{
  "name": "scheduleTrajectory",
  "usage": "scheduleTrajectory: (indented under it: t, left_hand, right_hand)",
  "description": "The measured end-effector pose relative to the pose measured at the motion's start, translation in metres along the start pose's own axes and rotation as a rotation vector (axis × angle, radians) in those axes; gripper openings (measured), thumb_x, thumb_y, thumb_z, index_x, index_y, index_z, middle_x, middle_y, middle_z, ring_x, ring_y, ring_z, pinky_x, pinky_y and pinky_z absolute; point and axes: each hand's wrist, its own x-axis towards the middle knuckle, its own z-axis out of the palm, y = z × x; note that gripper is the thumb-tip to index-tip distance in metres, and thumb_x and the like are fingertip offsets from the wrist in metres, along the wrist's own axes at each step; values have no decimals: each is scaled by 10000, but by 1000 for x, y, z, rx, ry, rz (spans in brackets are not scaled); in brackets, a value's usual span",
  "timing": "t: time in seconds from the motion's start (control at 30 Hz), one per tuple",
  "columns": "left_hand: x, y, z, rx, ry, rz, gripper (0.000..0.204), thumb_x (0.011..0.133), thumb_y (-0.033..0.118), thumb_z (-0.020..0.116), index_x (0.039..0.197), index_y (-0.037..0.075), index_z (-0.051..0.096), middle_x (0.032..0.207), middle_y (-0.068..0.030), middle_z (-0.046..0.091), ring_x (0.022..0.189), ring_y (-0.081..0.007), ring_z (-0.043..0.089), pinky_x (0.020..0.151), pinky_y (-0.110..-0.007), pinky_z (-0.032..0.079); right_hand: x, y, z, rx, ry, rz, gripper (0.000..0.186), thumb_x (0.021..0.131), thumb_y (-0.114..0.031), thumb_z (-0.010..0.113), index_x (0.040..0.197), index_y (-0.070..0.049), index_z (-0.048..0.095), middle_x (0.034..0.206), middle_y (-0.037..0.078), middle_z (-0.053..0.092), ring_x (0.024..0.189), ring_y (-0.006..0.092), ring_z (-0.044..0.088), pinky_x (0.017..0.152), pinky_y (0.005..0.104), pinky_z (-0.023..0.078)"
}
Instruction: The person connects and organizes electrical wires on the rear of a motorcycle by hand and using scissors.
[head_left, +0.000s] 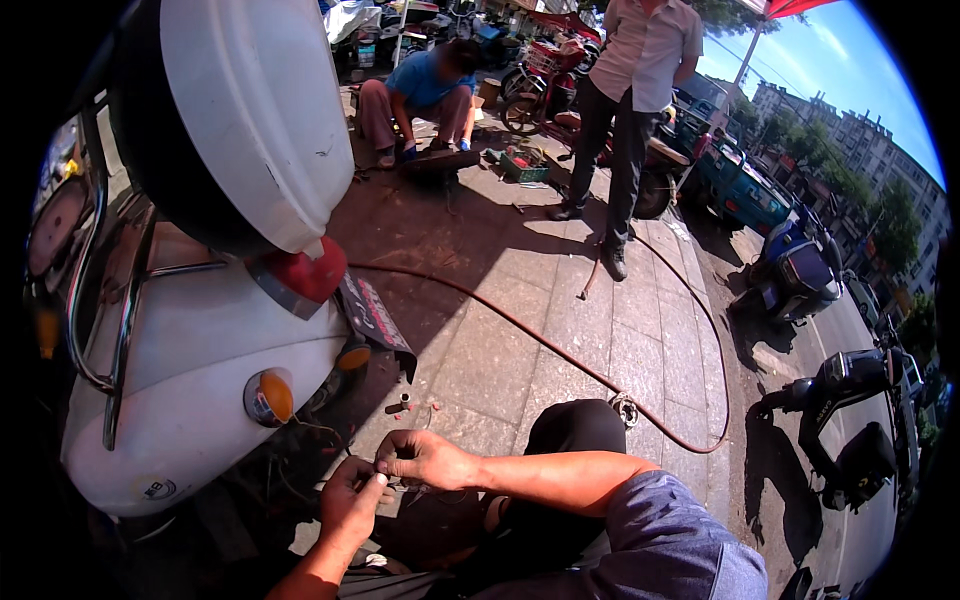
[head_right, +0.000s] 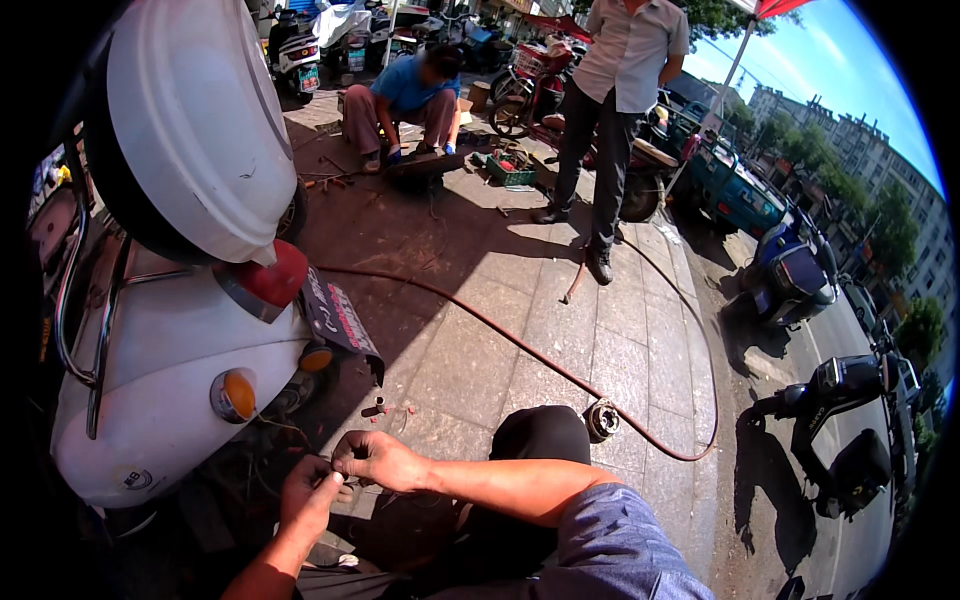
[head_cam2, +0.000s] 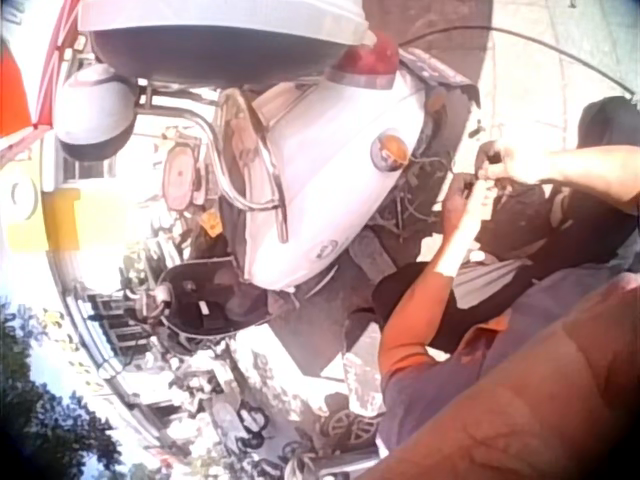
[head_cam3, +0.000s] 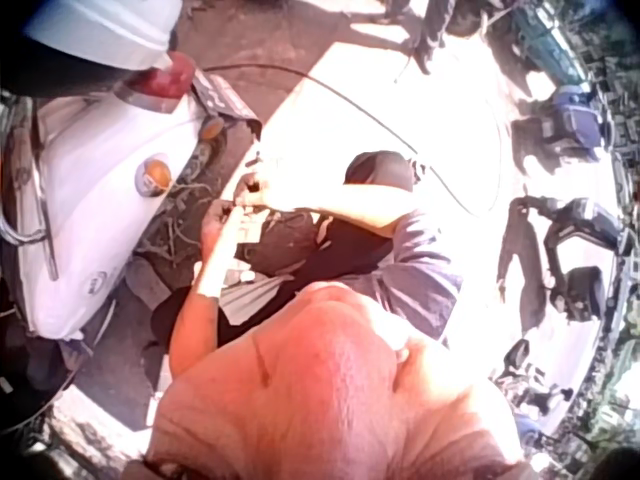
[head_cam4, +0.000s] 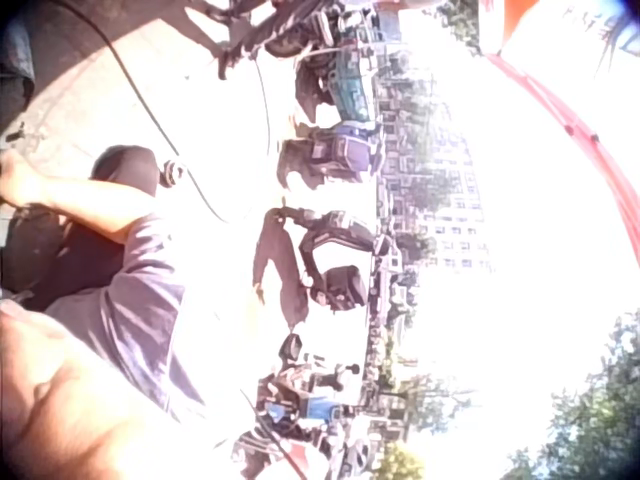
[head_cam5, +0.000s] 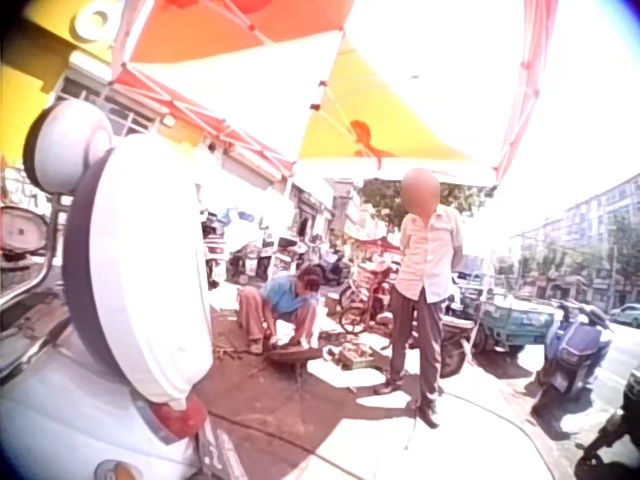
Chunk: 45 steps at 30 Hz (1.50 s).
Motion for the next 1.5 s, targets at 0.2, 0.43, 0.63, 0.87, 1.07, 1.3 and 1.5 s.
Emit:
scheduleTrajectory:
  t: [0.2, 0.43, 0.63, 0.87, 1.07, 1.3, 1.5]
  left_hand:
    - [2, -5, -5, -36, 15, 31, 119, 1018, 105, 676, 1038, 24, 592, 952, -81, 650, 765, -162, 699, 683, -325, 633]
    - [0, 6, -5, -128, 50, -49, 122, 1034, 155, 655, 1048, 50, 596, 920, -55, 641, 700, -141, 655, 587, -307, 593]
    - [4, 3, -14, -135, -8, -94, 126, 1009, 184, 668, 994, 70, 616, 803, -18, 589, 611, -107, 560, 496, -294, 511]
    - [-1, 3, -12, -108, -38, -195, 157, 1009, 207, 676, 937, 71, 643, 703, 12, 528, 575, -83, 498, 471, -275, 468]
    - [0, -8, -18, -93, -8, -270, 171, 1085, 233, 584, 997, 89, 613, 752, 40, 519, 591, -40, 453, 474, -233, 422]
    - [-9, -16, -37, -48, 88, -309, 180, 1082, 254, 588, 1070, 75, 608, 801, -15, 590, 629, -90, 519, 540, -276, 475]
    - [-6, -23, -42, -166, 114, -310, 162, 1081, 230, 583, 1070, 71, 606, 867, -35, 626, 693, -120, 559, 609, -306, 505]
  right_hand:
    - [2, 3, -1, -24, -7, -7, 203, 1055, -224, 680, 1094, -25, 662, 921, 6, 660, 819, 97, 594, 704, 284, 512]
    - [-1, 7, 2, -205, 9, -79, 164, 1029, -164, 671, 1109, -26, 637, 959, 41, 677, 906, 119, 626, 828, 318, 542]
    - [-5, -1, 3, -348, -8, -188, 186, 1025, -166, 688, 1117, -12, 638, 970, 101, 670, 931, 184, 645, 851, 356, 540]
    - [-1, 2, -3, -348, -42, -199, 210, 1012, -192, 727, 1087, -4, 667, 1032, 133, 688, 983, 254, 665, 892, 380, 536]
    - [8, 0, -4, -436, -24, -140, 206, 989, -146, 717, 1120, 3, 660, 971, 126, 694, 911, 233, 674, 835, 385, 554]
    - [42, 45, -14, -592, 305, -71, 256, 914, -125, 648, 1147, -29, 689, 1005, 209, 726, 949, 370, 726, 855, 454, 574]
    - [59, 49, -10, -717, 298, -352, 291, 888, -72, 689, 1179, -67, 697, 1028, 176, 713, 980, 376, 718, 864, 446, 579]
